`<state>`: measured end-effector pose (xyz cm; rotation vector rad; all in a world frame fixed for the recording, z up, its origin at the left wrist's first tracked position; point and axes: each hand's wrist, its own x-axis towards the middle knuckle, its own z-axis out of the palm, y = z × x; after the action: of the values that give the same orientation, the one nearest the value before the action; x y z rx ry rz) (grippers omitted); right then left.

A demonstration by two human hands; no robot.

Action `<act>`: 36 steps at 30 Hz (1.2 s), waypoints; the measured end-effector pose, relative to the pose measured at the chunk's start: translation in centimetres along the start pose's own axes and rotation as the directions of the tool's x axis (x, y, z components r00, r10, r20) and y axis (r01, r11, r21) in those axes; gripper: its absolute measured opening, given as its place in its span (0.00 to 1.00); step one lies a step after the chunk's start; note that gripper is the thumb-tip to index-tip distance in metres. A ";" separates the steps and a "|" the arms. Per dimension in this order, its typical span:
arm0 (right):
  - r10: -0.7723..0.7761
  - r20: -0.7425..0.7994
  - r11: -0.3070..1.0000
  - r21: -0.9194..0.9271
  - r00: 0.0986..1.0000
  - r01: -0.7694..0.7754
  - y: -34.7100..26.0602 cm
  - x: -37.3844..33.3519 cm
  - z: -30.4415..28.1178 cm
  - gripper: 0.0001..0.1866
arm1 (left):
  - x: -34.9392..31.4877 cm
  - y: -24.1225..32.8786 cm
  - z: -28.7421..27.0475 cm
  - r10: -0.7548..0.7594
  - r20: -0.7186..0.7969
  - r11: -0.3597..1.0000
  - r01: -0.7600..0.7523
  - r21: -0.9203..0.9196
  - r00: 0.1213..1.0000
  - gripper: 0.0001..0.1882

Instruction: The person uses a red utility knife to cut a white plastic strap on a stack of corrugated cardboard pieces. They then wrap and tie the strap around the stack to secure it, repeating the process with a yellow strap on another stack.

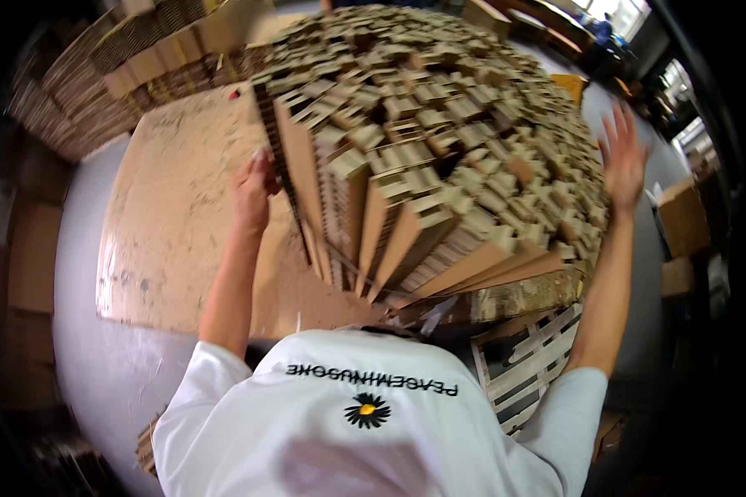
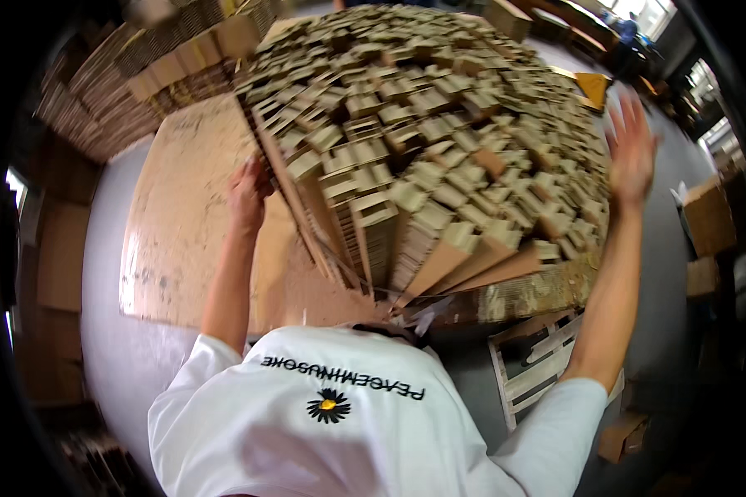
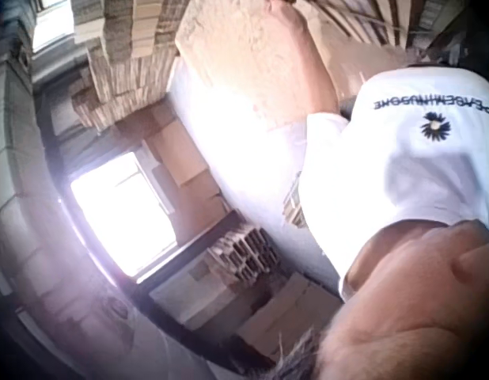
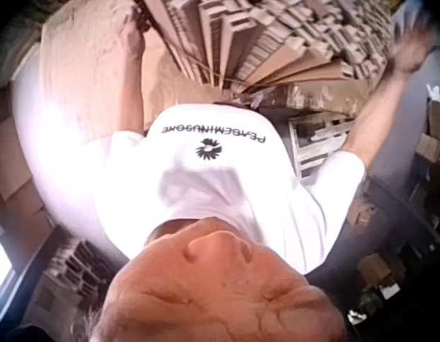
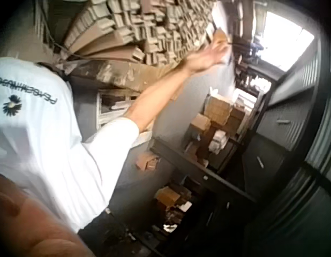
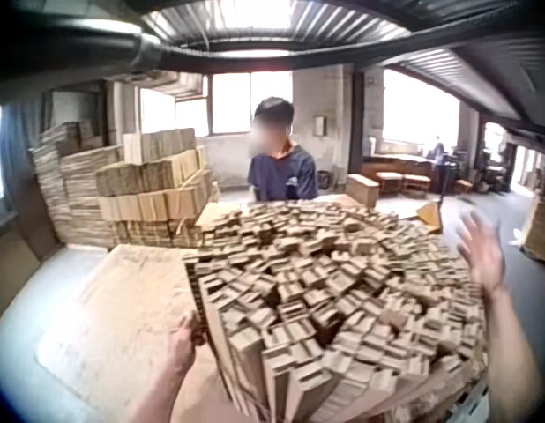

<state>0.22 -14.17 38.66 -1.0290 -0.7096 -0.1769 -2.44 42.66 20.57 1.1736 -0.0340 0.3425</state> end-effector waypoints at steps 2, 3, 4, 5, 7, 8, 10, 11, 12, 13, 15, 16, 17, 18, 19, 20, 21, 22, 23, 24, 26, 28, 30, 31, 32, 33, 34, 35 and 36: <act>-0.015 -0.434 0.999 -0.049 0.901 -0.007 3.5 -9.6 -2.9 0.27 | -0.4 0.3 -0.1 0.055 0.157 0.995 -0.040 -0.094 0.986 0.17; 0.033 -0.639 0.975 -0.150 0.768 -0.167 7.1 -14.2 -3.5 0.27 | -0.6 0.7 -0.1 0.068 0.200 0.992 -0.045 -0.117 0.977 0.18; 0.127 -0.770 0.939 -0.109 0.625 -0.325 10.5 -19.4 -3.2 0.27 | -0.7 0.8 0.0 0.057 0.164 0.988 -0.032 -0.151 0.985 0.19; 0.231 -0.837 0.897 -0.015 0.497 -0.442 13.9 -23.8 -2.0 0.27 | -0.7 0.9 -0.2 0.054 0.157 0.978 -0.020 -0.206 0.986 0.19; 0.372 -0.853 0.838 0.141 0.365 -0.526 18.8 -28.4 1.0 0.27 | -0.6 1.4 -0.3 0.047 0.160 0.956 0.002 -0.293 0.986 0.19; 0.401 -0.851 0.826 0.176 0.339 -0.535 20.1 -29.6 1.6 0.27 | -0.7 2.0 1.0 0.041 0.138 0.929 0.014 -0.371 0.990 0.21; 0.409 -0.847 0.824 0.181 0.341 -0.537 21.4 -29.8 1.9 0.26 | -0.2 2.2 3.2 0.116 0.285 0.806 0.077 -0.587 0.952 0.22; 0.407 -0.844 0.825 0.175 0.350 -0.538 21.8 -29.6 1.8 0.26 | -0.1 2.2 4.8 0.165 0.347 0.717 0.129 -0.685 0.923 0.22; 0.394 -0.852 0.828 0.165 0.346 -0.536 21.9 -30.2 1.5 0.26 | -0.3 2.8 7.5 0.173 0.385 0.684 0.171 -0.709 0.907 0.23; 0.402 -0.842 0.826 0.165 0.358 -0.539 22.5 -29.5 1.6 0.26 | -0.1 3.3 9.2 0.255 0.462 0.675 0.185 -0.714 0.850 0.21; 0.405 -0.838 0.822 0.158 0.366 -0.547 22.7 -29.4 1.8 0.26 | -0.6 4.5 14.3 0.317 0.520 0.685 0.188 -0.704 0.793 0.20; 0.410 -0.835 0.822 0.164 0.367 -0.546 23.1 -29.2 2.0 0.26 | -0.8 4.9 16.2 0.353 0.579 0.703 0.201 -0.683 0.734 0.19; 0.414 -0.834 0.820 0.168 0.366 -0.547 23.5 -29.4 2.0 0.26 | -0.8 4.9 17.7 0.382 0.638 0.723 0.214 -0.657 0.668 0.19; 0.413 -0.836 0.821 0.170 0.362 -0.545 23.7 -29.9 2.0 0.26 | -1.2 4.7 18.6 0.378 0.642 0.727 0.216 -0.652 0.667 0.16; 0.412 -0.839 0.823 0.175 0.355 -0.541 24.0 -30.6 2.2 0.26 | -2.0 3.7 18.4 0.346 0.602 0.651 0.278 -0.707 0.720 0.13; 0.406 -0.843 0.828 0.176 0.354 -0.532 24.1 -31.3 2.1 0.26 | -2.9 3.1 17.8 0.319 0.606 0.700 0.250 -0.669 0.729 0.16; 0.400 -0.846 0.834 0.176 0.354 -0.523 24.2 -32.1 2.1 0.25 | -3.7 2.7 16.6 0.291 0.608 0.751 0.217 -0.623 0.739 0.19; 0.399 -0.843 0.837 0.175 0.361 -0.518 24.5 -32.4 2.0 0.25 | -4.0 2.3 14.7 0.251 0.640 0.798 0.219 -0.561 0.726 0.18; 0.406 -0.839 0.838 0.184 0.362 -0.514 24.9 -33.1 2.0 0.25 | -4.3 2.1 12.3 0.195 0.672 0.848 0.221 -0.481 0.715 0.18; 0.416 -0.839 0.837 0.203 0.350 -0.509 25.8 -34.2 2.2 0.25 | -4.9 2.1 10.2 0.147 0.675 0.884 0.209 -0.417 0.723 0.18; 0.420 -0.833 0.834 0.198 0.361 -0.515 26.6 -34.8 1.9 0.25 | -6.4 3.6 7.2 0.075 0.697 0.923 0.215 -0.319 0.713 0.18; 0.418 -0.833 0.835 0.195 0.363 -0.514 27.8 -36.1 2.8 0.25 | -6.9 5.4 4.2 0.068 0.753 0.939 0.212 -0.269 0.655 0.16; 0.407 -0.827 0.838 0.168 0.389 -0.520 28.2 -37.2 3.6 0.25 | -7.7 5.7 1.6 0.041 0.601 0.953 0.148 -0.263 0.798 0.16; 0.404 -0.823 0.836 0.156 0.399 -0.526 28.0 -38.0 4.2 0.25 | -8.2 5.9 0.1 0.026 0.510 0.961 0.119 -0.250 0.860 0.16; 0.397 -0.816 0.840 0.138 0.420 -0.525 27.6 -38.6 4.6 0.25 | -8.6 5.7 -1.1 0.003 0.412 0.969 0.100 -0.228 0.911 0.18; 0.400 -0.804 0.836 0.123 0.440 -0.535 27.5 -38.8 5.1 0.25 | -9.0 5.3 -3.0 -0.013 0.354 0.966 0.103 -0.236 0.935 0.16; 0.403 -0.787 0.834 0.104 0.468 -0.542 27.4 -39.0 5.6 0.25 | -9.4 4.6 -5.0 -0.028 0.297 0.930 0.133 -0.341 0.955 0.16; 0.407 -0.768 0.827 0.081 0.494 -0.556 27.3 -39.3 6.1 0.25 | -9.8 3.8 -6.8 -0.052 0.241 0.879 0.160 -0.450 0.969 0.16; 0.414 -0.748 0.817 0.054 0.518 -0.575 26.8 -39.8 6.8 0.25 | -10.0 3.4 -7.9 -0.063 0.279 0.834 0.204 -0.513 0.958 0.16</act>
<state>-21.21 -1.86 -3.02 -1.1967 0.3869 -0.1417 -14.04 48.53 18.45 0.6433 -0.2545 0.0433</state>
